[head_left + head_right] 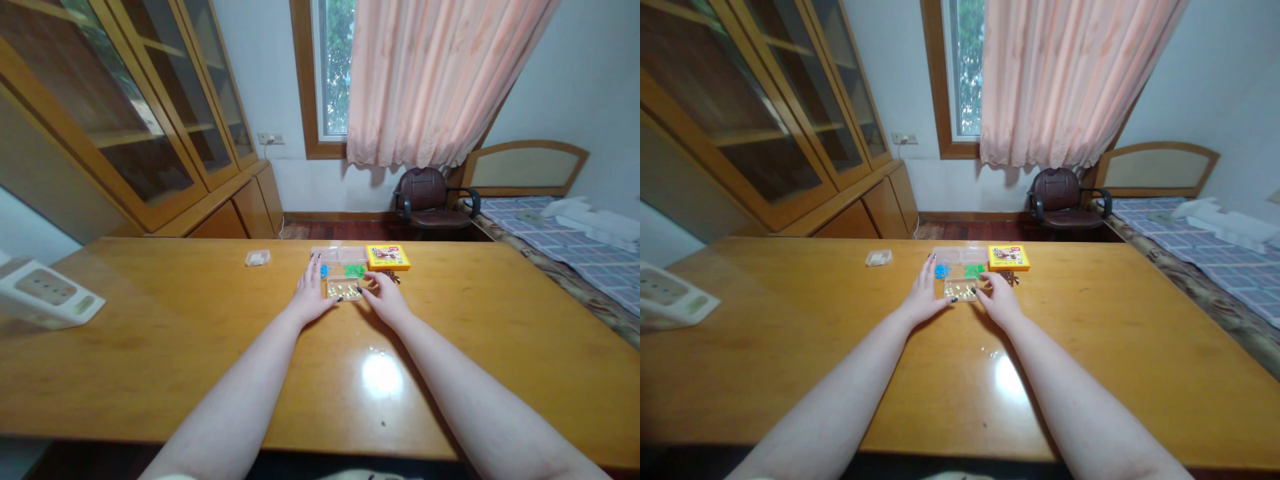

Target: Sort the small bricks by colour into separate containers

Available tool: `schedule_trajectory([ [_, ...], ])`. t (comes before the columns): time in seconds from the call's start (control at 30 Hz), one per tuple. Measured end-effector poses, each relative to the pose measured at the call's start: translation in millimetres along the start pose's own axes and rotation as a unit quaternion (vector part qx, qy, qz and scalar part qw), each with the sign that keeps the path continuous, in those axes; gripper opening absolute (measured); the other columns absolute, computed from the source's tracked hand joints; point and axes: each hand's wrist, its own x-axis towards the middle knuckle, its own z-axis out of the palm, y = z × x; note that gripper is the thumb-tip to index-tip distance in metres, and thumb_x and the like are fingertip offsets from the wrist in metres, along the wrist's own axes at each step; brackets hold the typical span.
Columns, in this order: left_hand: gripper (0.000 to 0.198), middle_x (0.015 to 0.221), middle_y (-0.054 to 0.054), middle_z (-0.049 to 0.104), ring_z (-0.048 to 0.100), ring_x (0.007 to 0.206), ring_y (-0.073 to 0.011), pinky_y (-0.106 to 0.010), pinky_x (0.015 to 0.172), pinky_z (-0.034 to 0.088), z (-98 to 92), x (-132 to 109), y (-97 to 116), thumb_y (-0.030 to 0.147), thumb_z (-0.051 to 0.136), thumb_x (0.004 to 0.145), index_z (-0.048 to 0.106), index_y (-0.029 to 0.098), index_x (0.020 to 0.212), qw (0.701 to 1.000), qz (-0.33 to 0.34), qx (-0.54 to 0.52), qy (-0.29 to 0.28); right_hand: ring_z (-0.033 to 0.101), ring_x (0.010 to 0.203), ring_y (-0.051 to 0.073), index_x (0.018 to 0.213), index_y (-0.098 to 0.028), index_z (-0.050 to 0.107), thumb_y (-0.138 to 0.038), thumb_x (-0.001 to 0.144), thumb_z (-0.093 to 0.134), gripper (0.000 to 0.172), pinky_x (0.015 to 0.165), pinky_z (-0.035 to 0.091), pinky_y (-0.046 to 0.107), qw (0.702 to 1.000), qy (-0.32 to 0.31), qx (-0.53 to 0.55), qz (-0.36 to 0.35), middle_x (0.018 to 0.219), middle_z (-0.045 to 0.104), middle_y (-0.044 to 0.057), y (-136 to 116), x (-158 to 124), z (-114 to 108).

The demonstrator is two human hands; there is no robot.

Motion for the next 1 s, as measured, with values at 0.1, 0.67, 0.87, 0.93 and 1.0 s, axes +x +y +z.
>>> schedule_trajectory([
  [0.1, 0.116, 0.152, -0.018, 0.007, 0.018, 0.139, -0.0323, -0.048, 0.111, 0.024, 6.0, -2, -2, 0.038, 0.075, 0.061, -0.004, 0.022, 0.146, 0.998, -0.014, -0.024, -0.058, 0.05, 0.115, 0.026, 0.131, -0.016, 0.043, -0.032, 0.073, 0.066, 0.064, 0.099, 0.04, 0.042, 1.0, 0.002, -0.011, -0.028, 0.128, 0.051, 0.015, 4, -1, 3],
  [0.67, 0.071, 0.134, -0.008, 0.048, 0.04, 0.126, -0.0241, -0.048, 0.111, 0.021, -7.2, -4, 22, 0.024, 0.064, 0.075, 0.031, 0.024, 0.139, 0.989, 0.054, 0.103, -0.095, 0.05, 0.115, 0.026, 0.131, -0.017, 0.048, -0.034, 0.078, 0.061, 0.057, 0.101, 0.038, 0.044, 0.997, -0.033, -0.022, -0.064, 0.125, 0.054, 0.014, 0, -1, -2],
  [0.87, 0.047, 0.135, -0.009, 0.05, 0.039, 0.128, -0.0227, -0.046, 0.113, 0.016, -7.8, -15, 42, 0.025, 0.055, 0.082, 0.048, 0.02, 0.128, 0.97, 0.095, 0.163, -0.151, 0.058, 0.1, 0.022, 0.095, -0.021, 0.072, -0.03, 0.087, 0.049, 0.026, 0.093, 0.044, 0.039, 0.995, -0.022, -0.047, -0.081, 0.105, 0.065, 0.01, 0, -1, -1],
  [0.93, 0.052, 0.14, -0.009, 0.044, 0.036, 0.131, -0.0229, -0.047, 0.113, 0.017, -5.0, -18, 45, 0.027, 0.054, 0.082, 0.044, 0.02, 0.132, 0.961, 0.11, 0.17, -0.188, 0.057, 0.103, 0.022, 0.097, -0.022, 0.072, -0.031, 0.084, 0.054, 0.024, 0.094, 0.043, 0.039, 0.995, -0.027, -0.069, -0.07, 0.109, 0.064, 0.01, 3, -1, 2],
  [1.0, 0.055, 0.144, -0.01, 0.039, 0.032, 0.134, -0.0233, -0.048, 0.113, 0.018, -2.6, -20, 46, 0.029, 0.052, 0.083, 0.039, 0.02, 0.136, 0.952, 0.121, 0.175, -0.221, 0.056, 0.106, 0.023, 0.102, -0.021, 0.07, -0.032, 0.083, 0.056, 0.026, 0.096, 0.041, 0.04, 0.993, -0.039, -0.09, -0.069, 0.113, 0.063, 0.01, 5, 0, 5],
])
